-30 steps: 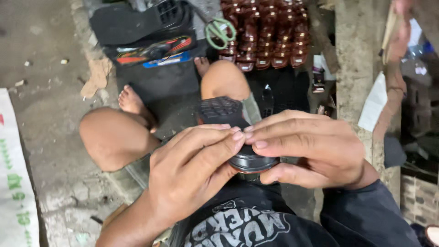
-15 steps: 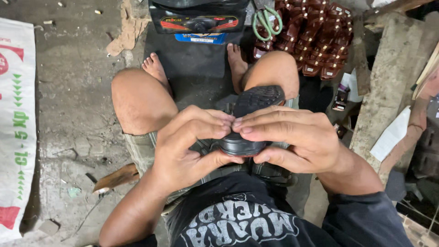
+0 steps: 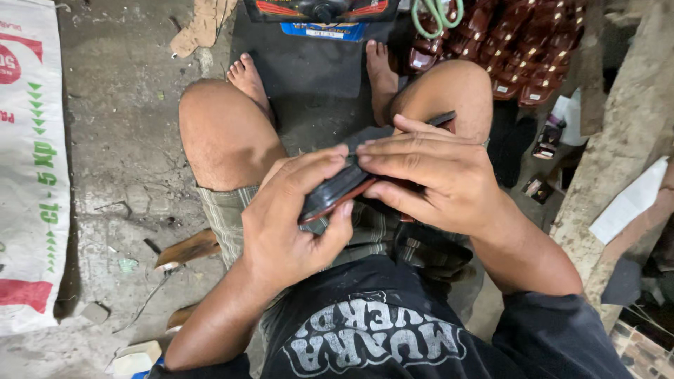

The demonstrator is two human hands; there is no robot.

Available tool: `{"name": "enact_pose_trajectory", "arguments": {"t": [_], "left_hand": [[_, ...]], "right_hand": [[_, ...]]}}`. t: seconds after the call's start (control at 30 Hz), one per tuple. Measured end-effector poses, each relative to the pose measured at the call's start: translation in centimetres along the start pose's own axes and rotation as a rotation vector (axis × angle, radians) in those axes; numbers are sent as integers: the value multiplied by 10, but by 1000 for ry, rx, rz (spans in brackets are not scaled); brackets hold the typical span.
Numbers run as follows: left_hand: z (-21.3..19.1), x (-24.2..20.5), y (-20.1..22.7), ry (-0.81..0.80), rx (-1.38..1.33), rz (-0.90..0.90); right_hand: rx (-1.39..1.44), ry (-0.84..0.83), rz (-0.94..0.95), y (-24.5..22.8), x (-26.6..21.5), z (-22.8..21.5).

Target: The person sits on the floor and repeatedly attaches black rubber soles to brown sandals using a handheld tool. They press the sole onto the sandal, use the tool to secure it, and then place the finished sandal aside before picking up another.

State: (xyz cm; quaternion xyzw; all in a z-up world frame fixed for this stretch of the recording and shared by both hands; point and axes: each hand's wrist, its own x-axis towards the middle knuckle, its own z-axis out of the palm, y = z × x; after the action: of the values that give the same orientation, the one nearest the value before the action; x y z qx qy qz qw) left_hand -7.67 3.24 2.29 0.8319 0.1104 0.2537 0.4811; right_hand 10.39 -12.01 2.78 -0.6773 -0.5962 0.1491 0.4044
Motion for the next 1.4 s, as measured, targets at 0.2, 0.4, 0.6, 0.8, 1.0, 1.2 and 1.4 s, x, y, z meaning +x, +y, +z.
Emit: {"name": "enact_pose_trajectory", "arguments": {"t": [0.2,0.4,0.6,0.8,1.0,1.2,1.4], "left_hand": [[9,2,-9,18,-35,-44],[13,5,-10,40,-6,-53],[14,5,-12,57,-45,-15],[13,7,-20,53,-98,161],[11,11,-21,73,-118,264],[7,12,-22,22,-137,333],[3,11,-26,-18,-98,387]], "right_hand": [[-62,36,-98,7,1,5],[-72,18,-139,9,8,2],[25,-5,-71,8,9,3],[203,-40,20,4,3,3],[187,-19,11,0,-2,8],[228,-9,43,-7,-5,6],[298,-69,147,-7,-4,3]]}}
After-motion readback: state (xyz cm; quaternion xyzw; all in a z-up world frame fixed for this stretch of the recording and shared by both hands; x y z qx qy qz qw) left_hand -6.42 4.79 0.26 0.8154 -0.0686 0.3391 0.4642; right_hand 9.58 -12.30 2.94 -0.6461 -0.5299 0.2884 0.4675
